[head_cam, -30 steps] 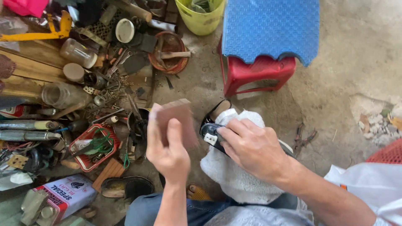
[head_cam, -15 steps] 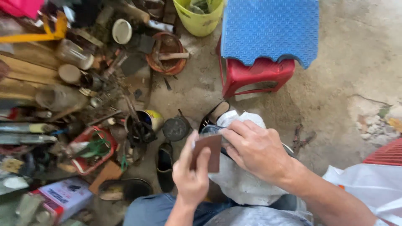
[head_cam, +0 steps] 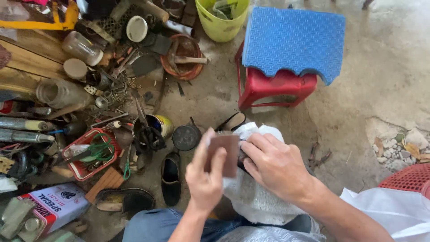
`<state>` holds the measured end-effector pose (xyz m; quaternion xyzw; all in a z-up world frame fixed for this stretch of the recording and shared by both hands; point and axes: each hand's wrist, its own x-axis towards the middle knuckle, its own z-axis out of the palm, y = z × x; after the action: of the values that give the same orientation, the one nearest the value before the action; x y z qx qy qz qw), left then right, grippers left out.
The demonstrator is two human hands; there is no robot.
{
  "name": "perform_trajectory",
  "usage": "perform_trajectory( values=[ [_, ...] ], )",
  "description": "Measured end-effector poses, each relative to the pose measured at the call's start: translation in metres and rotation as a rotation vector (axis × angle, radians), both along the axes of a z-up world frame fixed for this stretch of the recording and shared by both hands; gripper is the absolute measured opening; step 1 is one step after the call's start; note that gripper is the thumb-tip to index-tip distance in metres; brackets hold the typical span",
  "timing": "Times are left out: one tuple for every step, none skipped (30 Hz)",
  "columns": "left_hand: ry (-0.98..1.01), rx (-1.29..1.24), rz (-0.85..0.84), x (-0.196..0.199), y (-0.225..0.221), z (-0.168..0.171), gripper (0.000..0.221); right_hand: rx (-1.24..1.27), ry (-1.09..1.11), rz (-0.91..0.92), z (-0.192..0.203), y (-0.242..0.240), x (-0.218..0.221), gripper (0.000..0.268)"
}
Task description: Repairing a high-heeled shoe by sanding the heel and applying adhesive to attach a new tip.
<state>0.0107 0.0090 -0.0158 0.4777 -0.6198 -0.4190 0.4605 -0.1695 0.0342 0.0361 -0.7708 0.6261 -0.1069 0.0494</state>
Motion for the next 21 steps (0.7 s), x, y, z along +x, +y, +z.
perform_trajectory(
  values=[
    [0.085, -0.025, -0.069, 0.003, 0.011, -0.008, 0.046, 0.021, 0.008, -0.005, -0.003, 0.002, -0.002, 0.015],
    [0.085, -0.016, -0.071, 0.001, 0.003, -0.005, 0.046, 0.030, 0.007, -0.007, -0.002, 0.001, 0.000, 0.015],
    [-0.023, 0.006, -0.024, -0.001, -0.005, -0.002, 0.044, 0.013, 0.007, -0.011, -0.001, 0.000, 0.001, 0.016],
    [-0.131, 0.023, 0.027, -0.002, -0.013, 0.001, 0.044, -0.010, 0.006, -0.012, 0.000, -0.003, 0.003, 0.019],
    [-0.133, 0.027, 0.028, -0.001, -0.007, 0.000, 0.044, -0.006, 0.005, -0.010, 0.000, 0.000, 0.004, 0.019],
    [-0.115, 0.020, 0.043, -0.002, -0.005, 0.001, 0.045, 0.002, 0.001, -0.010, 0.001, 0.001, 0.004, 0.020],
    [-0.097, 0.012, 0.058, -0.003, -0.004, 0.001, 0.046, 0.011, -0.002, -0.009, 0.002, 0.001, 0.003, 0.021],
    [-0.093, 0.011, 0.049, 0.000, 0.000, -0.001, 0.046, 0.010, 0.001, -0.019, 0.003, 0.001, 0.002, 0.021],
    [-0.089, -0.022, 0.007, 0.003, 0.004, -0.005, 0.046, -0.001, 0.011, -0.013, 0.002, 0.000, 0.001, 0.019],
    [-0.090, -0.046, -0.022, 0.009, 0.014, -0.009, 0.046, -0.001, 0.015, 0.006, 0.001, 0.003, 0.002, 0.017],
    [-0.092, -0.036, -0.019, 0.004, 0.008, -0.010, 0.046, 0.008, 0.014, 0.010, 0.000, 0.004, 0.003, 0.017],
    [-0.053, -0.045, 0.005, 0.001, 0.001, -0.011, 0.045, -0.011, 0.013, 0.002, 0.000, 0.002, 0.004, 0.017],
    [-0.014, -0.054, 0.029, -0.001, -0.007, -0.010, 0.045, -0.031, 0.013, -0.005, 0.001, 0.000, 0.006, 0.018],
    [-0.011, -0.060, 0.032, 0.002, -0.003, -0.006, 0.045, -0.037, 0.015, -0.003, 0.002, 0.000, 0.007, 0.018],
    [-0.041, -0.052, 0.023, 0.003, 0.001, -0.002, 0.045, -0.021, 0.010, -0.003, 0.004, 0.000, 0.007, 0.018],
    [-0.072, -0.037, 0.008, 0.005, 0.006, 0.001, 0.046, 0.001, 0.003, -0.009, 0.005, 0.001, 0.006, 0.018],
    [-0.071, -0.038, 0.005, 0.005, 0.005, 0.000, 0.046, 0.000, 0.004, -0.012, 0.006, 0.001, 0.005, 0.018],
    [-0.076, -0.063, -0.022, 0.007, 0.006, 0.000, 0.045, -0.008, 0.020, 0.004, 0.006, 0.002, 0.004, 0.018],
    [-0.082, -0.088, -0.049, 0.011, 0.008, 0.000, 0.044, -0.017, 0.036, 0.019, 0.005, 0.003, 0.005, 0.017],
    [-0.088, -0.086, -0.031, 0.010, -0.004, 0.001, 0.044, -0.017, 0.030, 0.036, 0.003, 0.002, 0.007, 0.017],
    [-0.147, -0.050, 0.048, 0.010, -0.015, 0.003, 0.043, -0.022, 0.021, 0.025, 0.002, 0.002, 0.009, 0.017]
  ],
)
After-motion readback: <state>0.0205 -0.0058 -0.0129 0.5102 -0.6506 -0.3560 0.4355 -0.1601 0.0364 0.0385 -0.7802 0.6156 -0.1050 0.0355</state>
